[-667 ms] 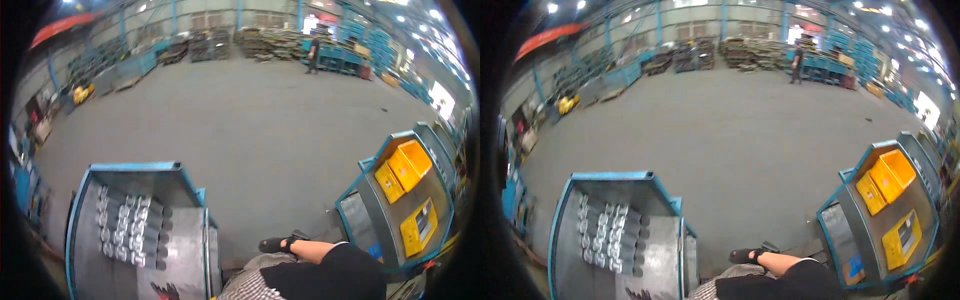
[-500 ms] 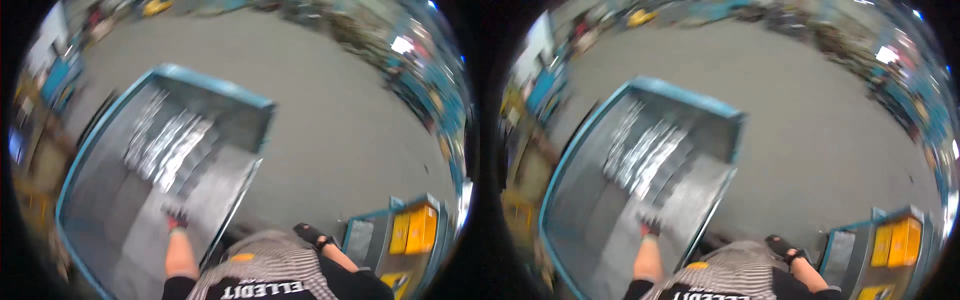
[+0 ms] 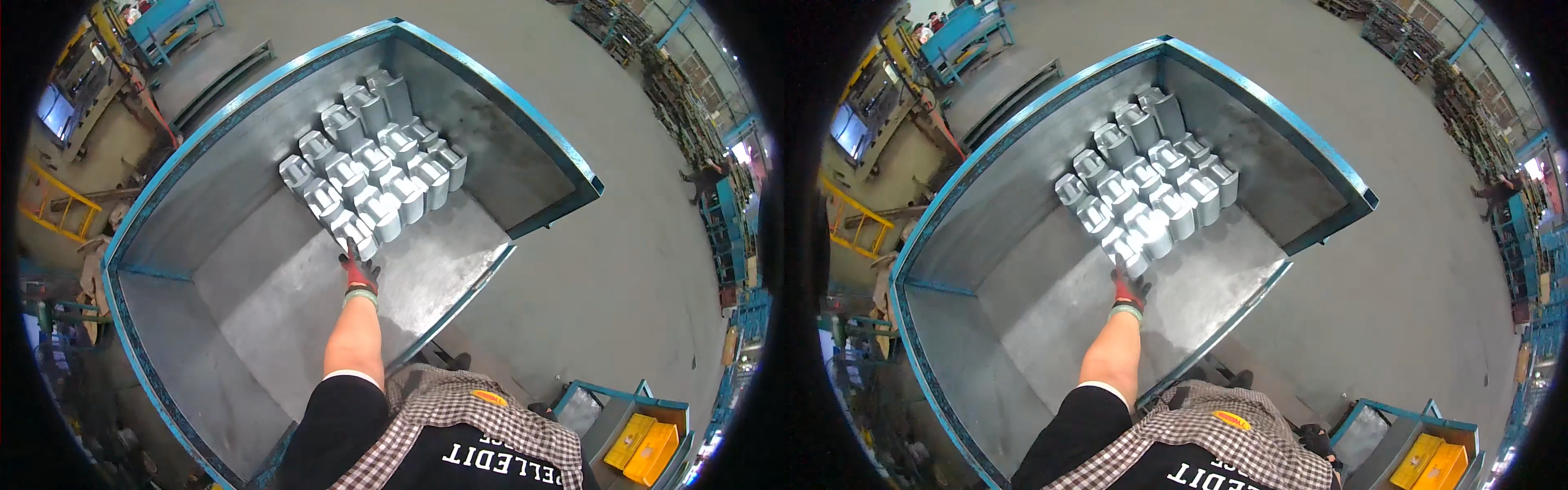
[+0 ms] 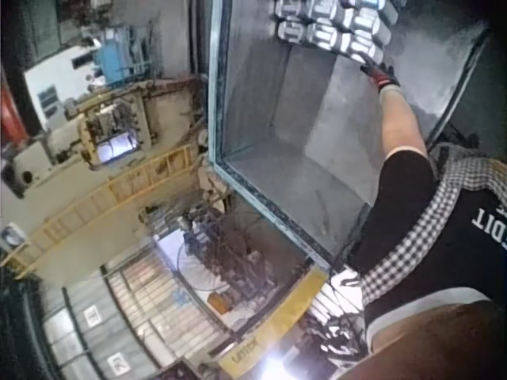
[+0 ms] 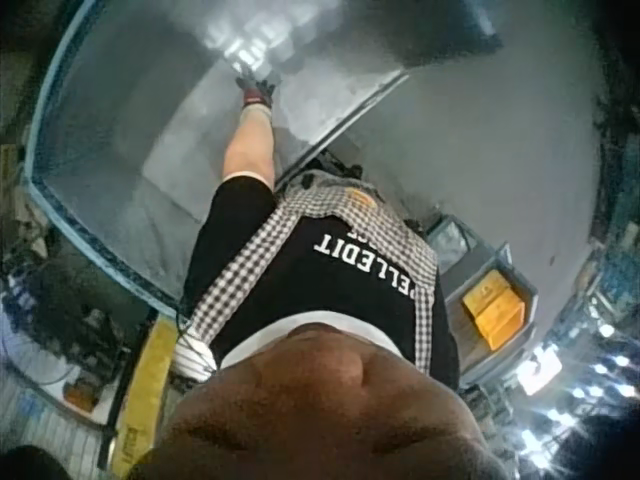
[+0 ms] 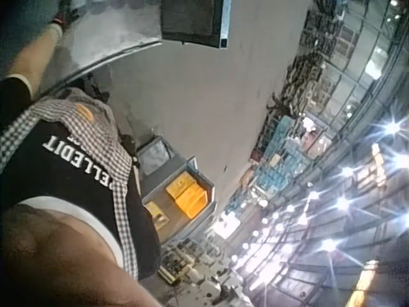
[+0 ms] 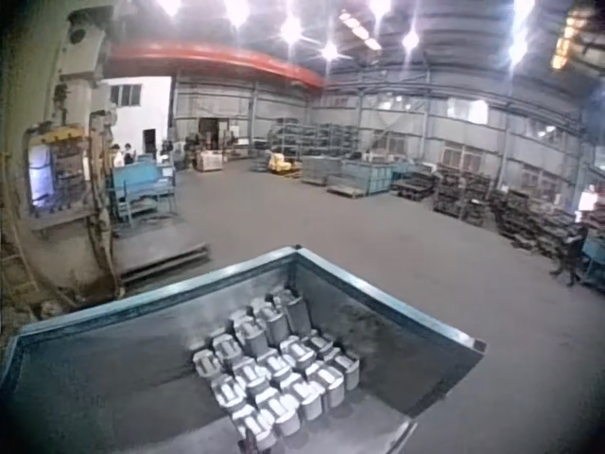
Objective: Operate an industrial press machine to shape metal parts and move finished items to storage bins.
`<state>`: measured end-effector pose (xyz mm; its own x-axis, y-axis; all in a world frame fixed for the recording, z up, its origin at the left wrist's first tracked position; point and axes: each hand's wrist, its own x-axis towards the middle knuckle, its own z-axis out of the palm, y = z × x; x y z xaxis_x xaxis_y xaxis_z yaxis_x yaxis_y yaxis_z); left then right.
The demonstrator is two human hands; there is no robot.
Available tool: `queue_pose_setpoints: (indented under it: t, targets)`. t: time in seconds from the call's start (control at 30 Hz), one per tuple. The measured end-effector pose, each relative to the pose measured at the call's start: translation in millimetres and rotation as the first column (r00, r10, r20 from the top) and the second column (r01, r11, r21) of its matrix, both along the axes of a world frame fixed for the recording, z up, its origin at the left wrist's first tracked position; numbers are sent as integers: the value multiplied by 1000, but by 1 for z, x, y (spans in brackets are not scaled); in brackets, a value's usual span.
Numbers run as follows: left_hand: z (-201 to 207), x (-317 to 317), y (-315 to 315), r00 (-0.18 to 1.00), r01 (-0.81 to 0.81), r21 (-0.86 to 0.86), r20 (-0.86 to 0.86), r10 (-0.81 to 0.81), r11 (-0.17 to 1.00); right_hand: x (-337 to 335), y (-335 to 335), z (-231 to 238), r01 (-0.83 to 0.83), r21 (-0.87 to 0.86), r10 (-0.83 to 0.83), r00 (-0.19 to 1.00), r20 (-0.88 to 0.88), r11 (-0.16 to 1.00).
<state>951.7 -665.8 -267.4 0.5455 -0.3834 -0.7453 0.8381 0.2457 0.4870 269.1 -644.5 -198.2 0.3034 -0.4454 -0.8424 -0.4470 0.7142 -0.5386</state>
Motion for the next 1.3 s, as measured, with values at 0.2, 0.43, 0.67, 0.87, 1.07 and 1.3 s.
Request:
queue_pose_setpoints:
  t: [0.2, 0.43, 0.67, 0.87, 1.07, 1.3]
  targets:
    - [-6, 11, -17, 968, -250, 48, -13, 251, 967, 71, -6, 37, -32, 1, 30, 927, -373, 999]
    - [-14, 0, -6, 880, -451, -156, 85, 467, 879, 82, -13, 36, -30, -54, 12, 951, -308, 998]
    - [11, -51, 69, 977, -157, 88, 160, 141, 984, 26, -23, -2, 410, 73, -396, 797, 457, 909]
    - [-8, -123, 142, 975, -206, 87, 97, 198, 975, 124, -116, 33, -523, 50, 489, 755, -436, 851]
    - [-7, -162, 190, 936, -343, -213, -155, 315, 915, 110, -177, 7, -542, -36, 507, 806, -306, 840]
    - [86, -254, 229, 848, -508, -539, -175, 501, 672, 114, -286, -78, -638, 15, 630, 758, -170, 770]
